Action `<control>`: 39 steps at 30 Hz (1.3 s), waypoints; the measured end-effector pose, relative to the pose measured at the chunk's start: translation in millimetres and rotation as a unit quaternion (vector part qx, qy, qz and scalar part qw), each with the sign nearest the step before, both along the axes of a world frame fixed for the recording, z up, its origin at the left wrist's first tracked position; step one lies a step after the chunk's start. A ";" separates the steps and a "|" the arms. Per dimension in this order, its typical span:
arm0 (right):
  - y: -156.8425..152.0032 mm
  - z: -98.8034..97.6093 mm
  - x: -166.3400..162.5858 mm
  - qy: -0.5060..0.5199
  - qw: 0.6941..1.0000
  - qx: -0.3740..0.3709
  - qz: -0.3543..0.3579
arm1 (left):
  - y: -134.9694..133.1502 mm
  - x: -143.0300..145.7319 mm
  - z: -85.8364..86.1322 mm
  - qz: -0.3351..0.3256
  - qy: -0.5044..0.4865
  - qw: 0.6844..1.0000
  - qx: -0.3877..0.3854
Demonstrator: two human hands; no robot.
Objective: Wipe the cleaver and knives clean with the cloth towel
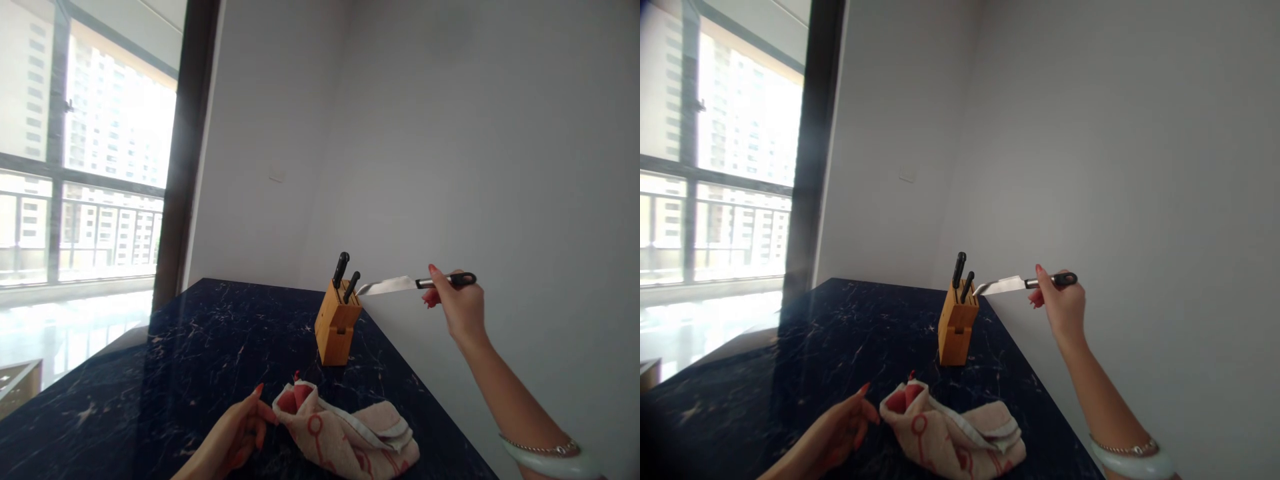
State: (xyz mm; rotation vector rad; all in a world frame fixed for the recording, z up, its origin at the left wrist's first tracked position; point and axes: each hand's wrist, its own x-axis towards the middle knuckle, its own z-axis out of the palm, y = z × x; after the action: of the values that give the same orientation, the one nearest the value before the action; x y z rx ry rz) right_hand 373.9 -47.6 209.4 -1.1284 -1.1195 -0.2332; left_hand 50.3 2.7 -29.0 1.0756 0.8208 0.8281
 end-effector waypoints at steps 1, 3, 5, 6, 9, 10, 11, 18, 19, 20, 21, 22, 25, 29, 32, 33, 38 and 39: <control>0.9 -0.7 -1.2 -0.007 1.000 -0.011 -0.003 | -1.0 0.3 1.0 0.003 0.006 1.000 0.005; 0.9 -2.2 -3.2 -0.022 0.999 -0.033 -0.012 | -3.5 1.1 3.5 0.008 0.017 1.000 0.017; 0.2 -2.6 -4.0 -0.036 0.998 -0.054 -0.017 | -5.7 2.2 6.4 0.009 0.023 0.999 0.024; 0.2 -1.8 -4.1 -0.044 0.997 -0.063 -0.020 | -6.6 2.7 7.7 0.008 0.023 0.999 0.026; 5.1 6.3 -5.8 -0.077 0.992 -0.089 -0.044 | -8.6 4.0 11.3 0.010 0.023 0.999 0.032; 9.1 10.6 -7.7 -0.087 0.990 -0.098 -0.053 | -9.1 4.2 12.2 0.011 0.024 0.999 0.034; 14.3 15.3 -10.6 -0.095 0.988 -0.108 -0.058 | -9.6 4.3 13.0 0.011 0.027 0.999 0.034; 70.7 16.0 -43.4 -0.116 0.981 -0.157 0.001 | -12.0 3.4 15.2 0.012 0.035 0.999 0.033; 77.2 9.2 -46.3 -0.115 0.979 -0.166 0.012 | -11.9 3.3 14.8 0.013 0.036 0.999 0.033; 82.1 1.4 -47.9 -0.113 0.978 -0.175 0.023 | -11.6 3.2 14.1 0.013 0.037 0.999 0.034; 85.3 -7.0 -48.5 -0.109 0.976 -0.184 0.032 | -11.0 3.1 13.0 0.013 0.037 0.999 0.035; 86.7 -15.6 -48.1 -0.103 0.975 -0.192 0.040 | -10.2 3.0 11.4 0.011 0.037 0.999 0.037; 80.1 -41.5 -44.3 -0.072 0.977 -0.195 0.048 | -7.2 2.7 5.8 0.003 0.032 0.999 0.042; 56.1 -83.9 -48.2 -0.036 0.983 -0.173 0.046 | -6.4 3.0 3.4 0.006 0.019 0.999 0.049; 40.3 -123.8 -63.4 -0.027 0.972 -0.210 0.099 | -8.5 3.1 6.5 0.011 0.020 0.998 0.051; 36.8 -136.6 -69.7 -0.037 0.960 -0.244 0.136 | -9.1 3.0 7.5 0.013 0.021 0.998 0.052; 27.0 -176.1 -92.1 -0.164 0.916 -0.323 0.175 | -7.3 2.6 6.7 0.001 0.046 0.997 0.064; 25.1 -178.2 -92.6 -0.201 0.907 -0.335 0.154 | -6.0 2.4 5.4 -0.004 0.053 0.996 0.066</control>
State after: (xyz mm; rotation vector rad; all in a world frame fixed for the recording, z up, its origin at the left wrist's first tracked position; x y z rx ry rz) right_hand 281.4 -22.5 31.3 -1.5169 -1.8107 0.2012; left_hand 52.7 -3.3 -23.6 1.2468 0.8606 0.8329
